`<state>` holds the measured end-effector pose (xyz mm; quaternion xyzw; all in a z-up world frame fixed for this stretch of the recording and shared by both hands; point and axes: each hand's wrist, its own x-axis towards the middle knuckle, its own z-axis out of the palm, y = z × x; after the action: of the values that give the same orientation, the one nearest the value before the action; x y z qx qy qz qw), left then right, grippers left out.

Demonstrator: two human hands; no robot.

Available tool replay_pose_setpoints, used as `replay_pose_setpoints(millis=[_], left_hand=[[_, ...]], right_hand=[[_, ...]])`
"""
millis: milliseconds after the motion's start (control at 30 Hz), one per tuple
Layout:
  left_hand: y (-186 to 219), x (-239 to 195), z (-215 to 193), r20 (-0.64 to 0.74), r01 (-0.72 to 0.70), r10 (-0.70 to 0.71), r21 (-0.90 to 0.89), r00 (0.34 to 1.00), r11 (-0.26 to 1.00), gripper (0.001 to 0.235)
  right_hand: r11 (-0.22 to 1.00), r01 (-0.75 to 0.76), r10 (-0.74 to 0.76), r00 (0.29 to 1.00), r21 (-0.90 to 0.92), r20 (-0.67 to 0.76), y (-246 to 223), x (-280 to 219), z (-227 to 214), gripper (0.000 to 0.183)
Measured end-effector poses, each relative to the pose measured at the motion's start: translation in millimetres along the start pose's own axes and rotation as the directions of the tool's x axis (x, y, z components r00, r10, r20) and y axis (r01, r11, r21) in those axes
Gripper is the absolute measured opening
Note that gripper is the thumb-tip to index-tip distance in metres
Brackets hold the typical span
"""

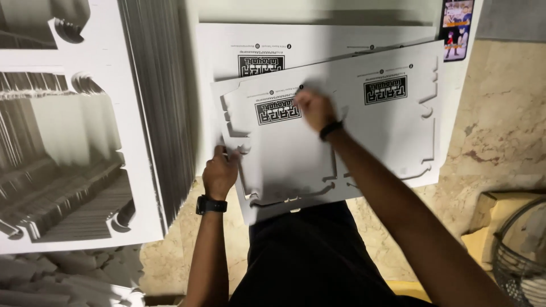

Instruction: Manually removing waste material from die-cut cardboard sheets and stacking the finished shapes.

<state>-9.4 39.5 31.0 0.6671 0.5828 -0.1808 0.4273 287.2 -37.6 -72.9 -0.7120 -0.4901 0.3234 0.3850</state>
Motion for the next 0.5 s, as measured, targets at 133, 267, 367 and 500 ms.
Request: replay_pose_setpoints(millis=[133,267,367,500], left_hand=[[21,7,25,-0.538,-0.217,0.239,0.106,0.808,0.971,0.044],[118,29,69,-0.592,-0.534,0.5,0.135,0.632,0.835,0.062],[185,40,103,-0.611,-0.271,0.228,0.023,0.758,0.962,0.075],[202,82,130,-0.541,0.061,-0.179,-0.23,0.822,0.971,0.1]], right_hand=[[0.779,0.181,-0.256,0.966,-0.6,-0.042,32,41,-72,0.034],[0.666,0.061,-0.036,0.998,-0.743,0.05,12,54,-84,0.044],[0.594,0.035,0.078,0.992,-0.804,0.102,-7,68,-98,0.049],[0.567,0.056,0.196,0.96,-0.821,0.202,18,91,-92,0.074]])
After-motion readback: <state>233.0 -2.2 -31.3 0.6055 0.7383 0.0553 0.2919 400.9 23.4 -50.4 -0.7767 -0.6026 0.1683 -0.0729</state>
